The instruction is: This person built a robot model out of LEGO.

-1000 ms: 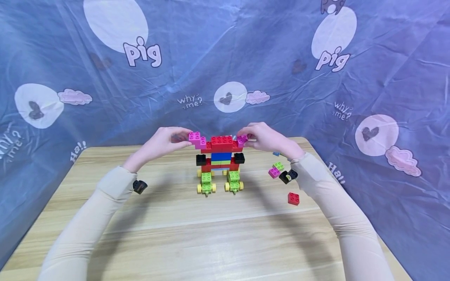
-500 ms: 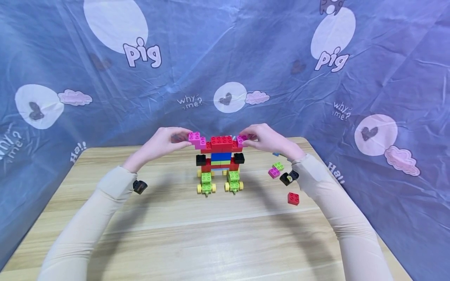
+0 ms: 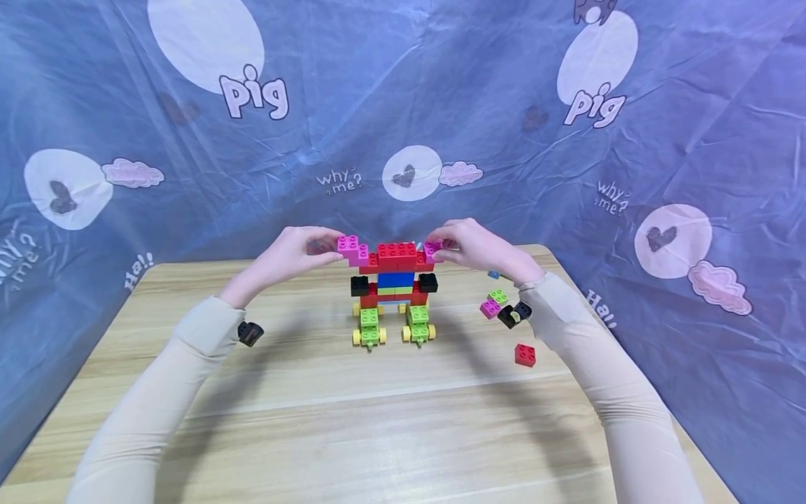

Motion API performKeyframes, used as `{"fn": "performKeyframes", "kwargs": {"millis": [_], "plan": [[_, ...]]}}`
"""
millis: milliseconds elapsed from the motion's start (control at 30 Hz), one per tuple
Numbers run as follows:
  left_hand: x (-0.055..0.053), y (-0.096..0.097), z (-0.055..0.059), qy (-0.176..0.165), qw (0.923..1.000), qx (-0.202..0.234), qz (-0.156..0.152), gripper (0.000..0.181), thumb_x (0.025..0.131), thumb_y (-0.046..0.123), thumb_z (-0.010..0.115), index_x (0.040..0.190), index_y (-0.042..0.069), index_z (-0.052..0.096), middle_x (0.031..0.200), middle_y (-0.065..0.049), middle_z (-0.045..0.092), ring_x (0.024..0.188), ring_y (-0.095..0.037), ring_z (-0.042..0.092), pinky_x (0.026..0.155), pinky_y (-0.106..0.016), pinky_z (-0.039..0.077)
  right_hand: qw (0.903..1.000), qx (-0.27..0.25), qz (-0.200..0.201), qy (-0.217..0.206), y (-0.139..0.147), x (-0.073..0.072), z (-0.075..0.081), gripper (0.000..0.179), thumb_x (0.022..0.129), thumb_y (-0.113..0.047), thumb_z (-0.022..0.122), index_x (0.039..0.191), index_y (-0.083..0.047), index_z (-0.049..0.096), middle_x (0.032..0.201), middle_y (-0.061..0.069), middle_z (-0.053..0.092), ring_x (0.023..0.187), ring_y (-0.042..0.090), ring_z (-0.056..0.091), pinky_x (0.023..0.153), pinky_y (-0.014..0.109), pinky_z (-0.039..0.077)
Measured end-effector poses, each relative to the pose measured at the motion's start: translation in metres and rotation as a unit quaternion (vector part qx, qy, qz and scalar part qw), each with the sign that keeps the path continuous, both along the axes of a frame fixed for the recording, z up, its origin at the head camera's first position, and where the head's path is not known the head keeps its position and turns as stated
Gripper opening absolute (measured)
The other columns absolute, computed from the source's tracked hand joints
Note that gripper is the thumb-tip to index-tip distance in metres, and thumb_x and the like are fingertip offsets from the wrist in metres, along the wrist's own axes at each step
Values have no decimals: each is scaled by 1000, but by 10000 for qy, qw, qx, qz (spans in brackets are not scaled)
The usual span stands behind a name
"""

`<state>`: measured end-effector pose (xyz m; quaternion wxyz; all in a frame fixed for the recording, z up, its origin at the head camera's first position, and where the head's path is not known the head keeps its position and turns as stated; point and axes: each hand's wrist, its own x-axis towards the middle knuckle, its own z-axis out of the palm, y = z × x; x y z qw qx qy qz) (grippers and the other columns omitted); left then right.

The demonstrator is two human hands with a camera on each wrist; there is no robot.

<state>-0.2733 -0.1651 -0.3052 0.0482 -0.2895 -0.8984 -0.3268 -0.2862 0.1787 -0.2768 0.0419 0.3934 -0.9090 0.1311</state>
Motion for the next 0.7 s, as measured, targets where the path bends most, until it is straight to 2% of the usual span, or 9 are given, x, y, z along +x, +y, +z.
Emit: {"fn": "performKeyframes", "kwargs": {"millis": [533,700], "plan": [[2,1,2,-42,10000,-43,18,42,91,22,72,129,4,64,116,-14,72,104,-26,69,93,-42,58,9999,-94,9,47,-1,0,0,31,88,-12,74,116,3,71,102,18,72,87,26,68,76,37,59],[3,2,2,-7,10000,-49,29,41,91,19,72,128,4,64,115,-15,73,104,-27,69,93,-43,58,10000,38,34,59,-3,1,4,30,88,-10,74,116,2,71,103,18,72,86,25,68,75,35,60]]}}
